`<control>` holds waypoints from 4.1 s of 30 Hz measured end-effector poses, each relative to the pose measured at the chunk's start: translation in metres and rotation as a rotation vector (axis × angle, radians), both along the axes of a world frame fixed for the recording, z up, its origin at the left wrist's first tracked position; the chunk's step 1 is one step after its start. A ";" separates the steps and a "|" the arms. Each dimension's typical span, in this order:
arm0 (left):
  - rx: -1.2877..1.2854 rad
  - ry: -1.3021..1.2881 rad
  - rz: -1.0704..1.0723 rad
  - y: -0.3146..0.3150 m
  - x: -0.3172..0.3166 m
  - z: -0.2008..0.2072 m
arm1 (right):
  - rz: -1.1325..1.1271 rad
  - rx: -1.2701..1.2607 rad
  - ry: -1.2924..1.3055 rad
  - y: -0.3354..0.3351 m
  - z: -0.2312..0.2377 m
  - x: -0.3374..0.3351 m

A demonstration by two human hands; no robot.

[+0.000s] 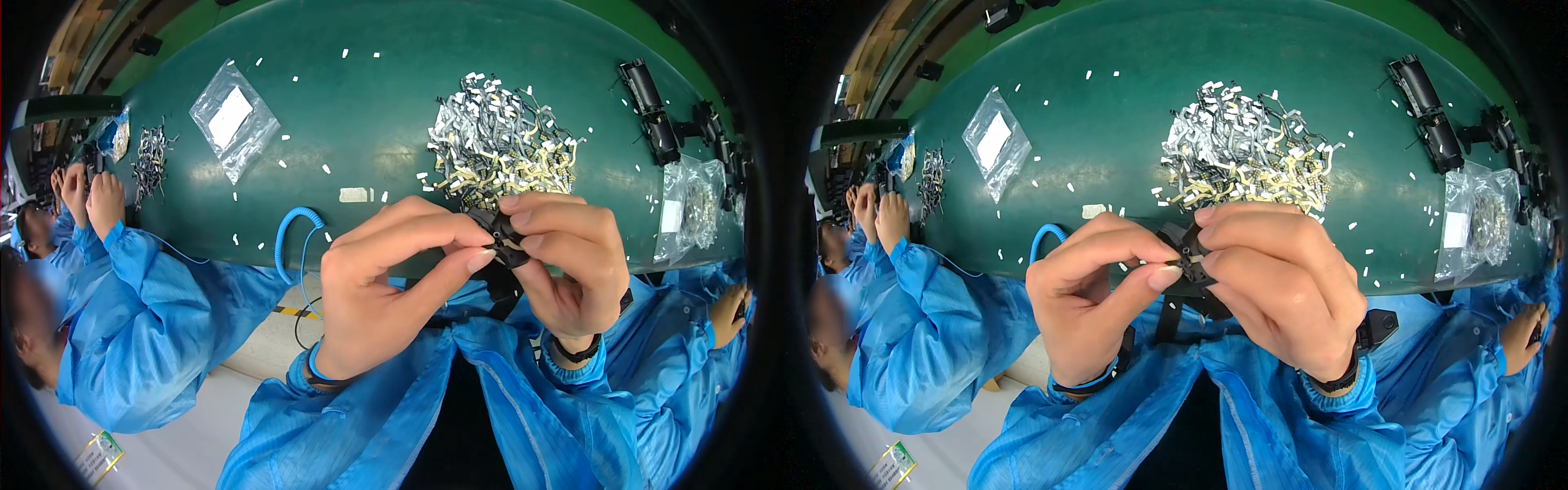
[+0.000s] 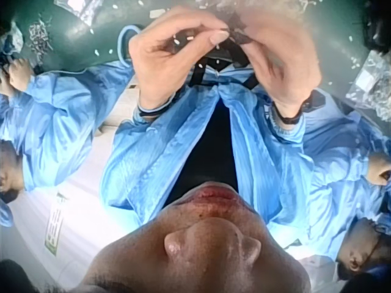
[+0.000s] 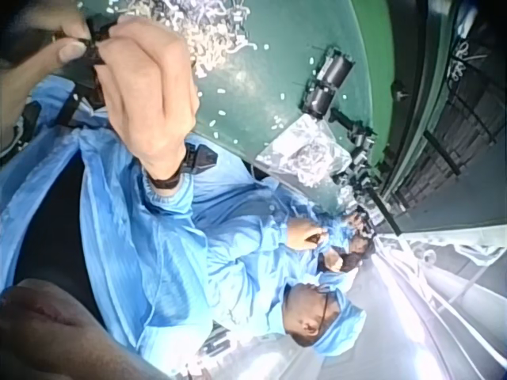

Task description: Manually assembling small electronic components into a plastic housing on a factory production line.

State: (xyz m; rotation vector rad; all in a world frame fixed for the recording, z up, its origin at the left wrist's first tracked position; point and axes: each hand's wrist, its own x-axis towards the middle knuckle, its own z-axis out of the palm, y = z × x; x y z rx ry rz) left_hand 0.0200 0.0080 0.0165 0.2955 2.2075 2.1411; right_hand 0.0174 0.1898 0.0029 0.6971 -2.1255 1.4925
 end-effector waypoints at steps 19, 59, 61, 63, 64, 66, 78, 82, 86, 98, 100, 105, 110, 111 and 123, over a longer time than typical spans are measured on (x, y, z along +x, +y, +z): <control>-0.553 0.997 0.050 -0.012 -0.021 -0.006 | -0.128 0.216 -0.165 -0.002 0.036 -0.002; -0.313 0.602 0.089 -0.007 -0.004 -0.011 | 0.023 -0.063 -0.566 -0.001 0.024 -0.010; -0.306 0.586 0.095 -0.005 -0.004 -0.008 | -0.005 -0.085 -0.583 -0.001 0.023 -0.009; -0.316 0.455 0.141 -0.005 -0.001 -0.004 | -0.057 0.096 -0.184 -0.003 0.020 -0.011; -0.323 0.454 0.145 -0.007 -0.001 -0.004 | -0.051 0.091 -0.185 -0.003 0.021 -0.012; -0.255 0.328 0.176 -0.009 0.000 -0.002 | -0.032 0.317 -0.019 0.001 0.027 -0.010; -0.103 0.200 0.124 -0.009 0.004 0.003 | 0.054 -0.001 -0.518 0.011 0.037 -0.010; -0.014 0.206 0.086 -0.001 0.001 0.005 | 0.107 0.186 -0.432 0.010 0.041 -0.021; 0.059 0.207 0.056 0.003 0.002 0.002 | -0.016 0.327 -0.281 0.017 0.056 -0.055; 0.144 0.324 -0.111 -0.014 0.023 0.001 | -0.704 0.633 0.065 0.091 0.029 -0.349; 0.113 0.313 -0.060 -0.022 0.027 0.001 | -0.708 0.713 -0.006 0.098 0.010 -0.379; 0.085 0.297 -0.001 -0.032 0.029 -0.008 | -0.821 0.821 -0.172 0.078 -0.018 -0.377; 0.091 0.258 -0.032 -0.029 0.024 -0.008 | -0.806 1.110 -0.206 0.083 -0.006 -0.355; 0.089 0.256 -0.040 -0.027 0.024 -0.008 | -0.818 1.111 -0.166 0.083 -0.007 -0.352; 0.011 0.256 -0.017 -0.018 0.018 -0.010 | -0.605 1.022 -0.030 0.113 0.035 -0.296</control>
